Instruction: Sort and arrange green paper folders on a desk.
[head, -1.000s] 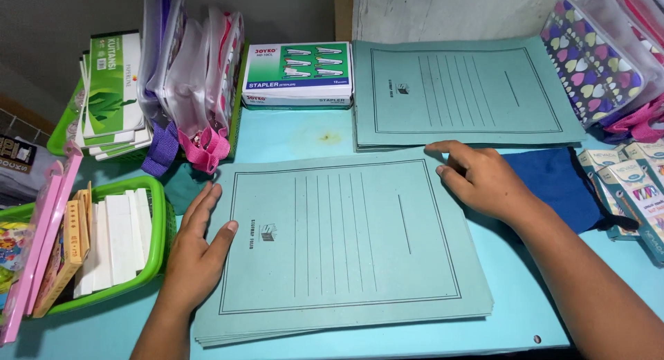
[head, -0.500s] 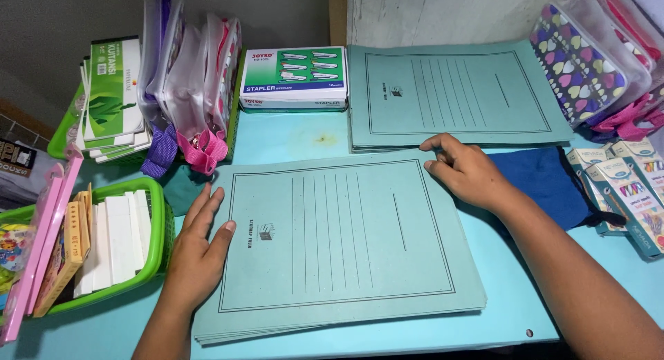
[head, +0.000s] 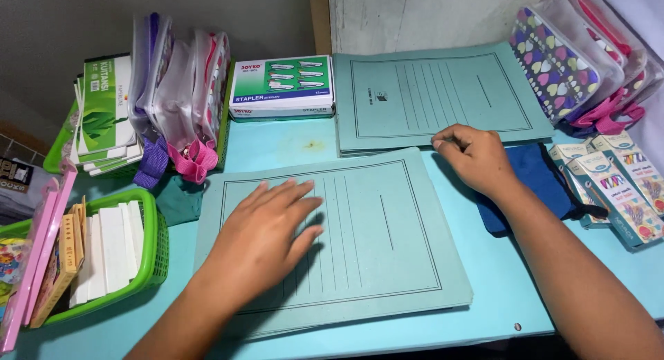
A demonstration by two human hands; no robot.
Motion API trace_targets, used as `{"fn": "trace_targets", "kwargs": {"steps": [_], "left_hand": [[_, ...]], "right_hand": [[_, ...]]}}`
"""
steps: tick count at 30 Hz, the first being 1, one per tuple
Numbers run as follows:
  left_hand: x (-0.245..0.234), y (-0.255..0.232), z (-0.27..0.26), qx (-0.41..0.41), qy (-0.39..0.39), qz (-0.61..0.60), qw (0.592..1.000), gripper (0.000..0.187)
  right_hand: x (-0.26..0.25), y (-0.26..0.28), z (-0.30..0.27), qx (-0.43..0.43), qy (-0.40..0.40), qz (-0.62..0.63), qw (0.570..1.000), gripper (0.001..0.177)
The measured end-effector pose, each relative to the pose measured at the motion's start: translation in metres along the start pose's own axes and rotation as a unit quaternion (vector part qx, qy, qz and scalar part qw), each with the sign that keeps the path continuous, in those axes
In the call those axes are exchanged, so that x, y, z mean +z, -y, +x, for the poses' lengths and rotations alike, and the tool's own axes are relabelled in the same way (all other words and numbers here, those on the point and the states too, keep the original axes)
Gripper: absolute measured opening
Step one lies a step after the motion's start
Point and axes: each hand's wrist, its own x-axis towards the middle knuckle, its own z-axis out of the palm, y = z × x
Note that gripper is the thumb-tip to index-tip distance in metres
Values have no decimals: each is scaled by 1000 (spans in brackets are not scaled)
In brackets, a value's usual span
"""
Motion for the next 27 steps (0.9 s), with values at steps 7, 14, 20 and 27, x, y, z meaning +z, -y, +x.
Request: {"fn": "trace_targets", "kwargs": {"steps": [7,14,20,27], "left_hand": [[74,48,119,112,-31,20,993,34],[111,69,140,115,-19,23,993,31],[93,54,139,15,-33,-60,998,20],[89,52,135,74,-146,-80,983,14]], "right_hand": [[-12,-2,-1,2,32,-33,999,20],[-15,-12,3,3,66,-34,997,18],[-17,0,2,15,99,-73,992,18],[-18,-2,-2,-64,-21,-12,998,18]]}}
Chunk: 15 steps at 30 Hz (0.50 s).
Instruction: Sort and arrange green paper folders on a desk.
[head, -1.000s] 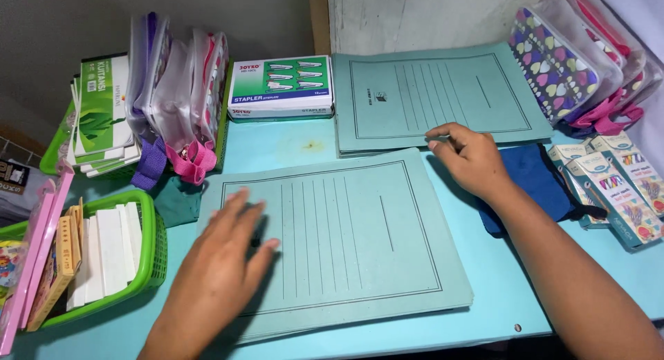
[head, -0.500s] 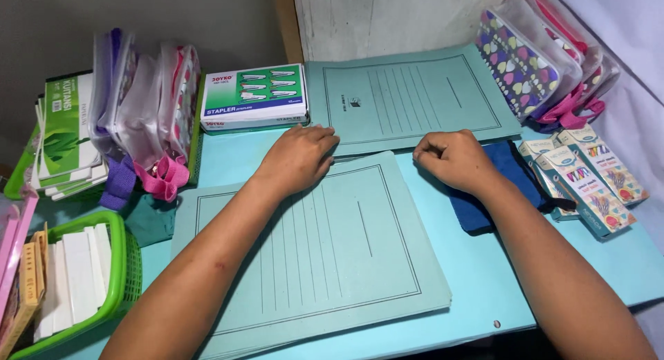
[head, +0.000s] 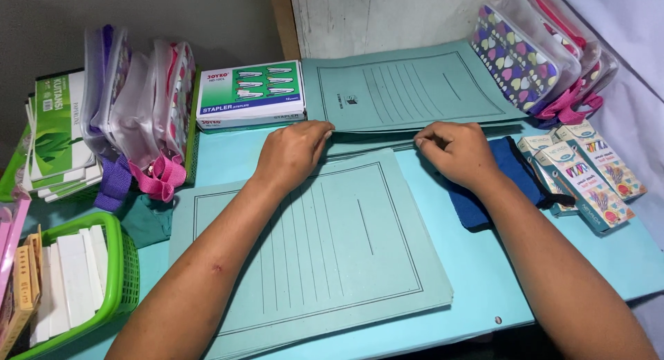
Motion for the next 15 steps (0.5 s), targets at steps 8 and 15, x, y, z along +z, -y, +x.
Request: {"fn": "trace_targets", "kwargs": {"steps": [8,15], "left_hand": [[11,6,-8,11,-25,16,1000,16],[-42,-18,25,-38,-132,-38,990,15]], "right_hand": [[2,-2,0,-22,-18,-33,999,15],[0,7,-1,-105,-89,-9,990,18]]}}
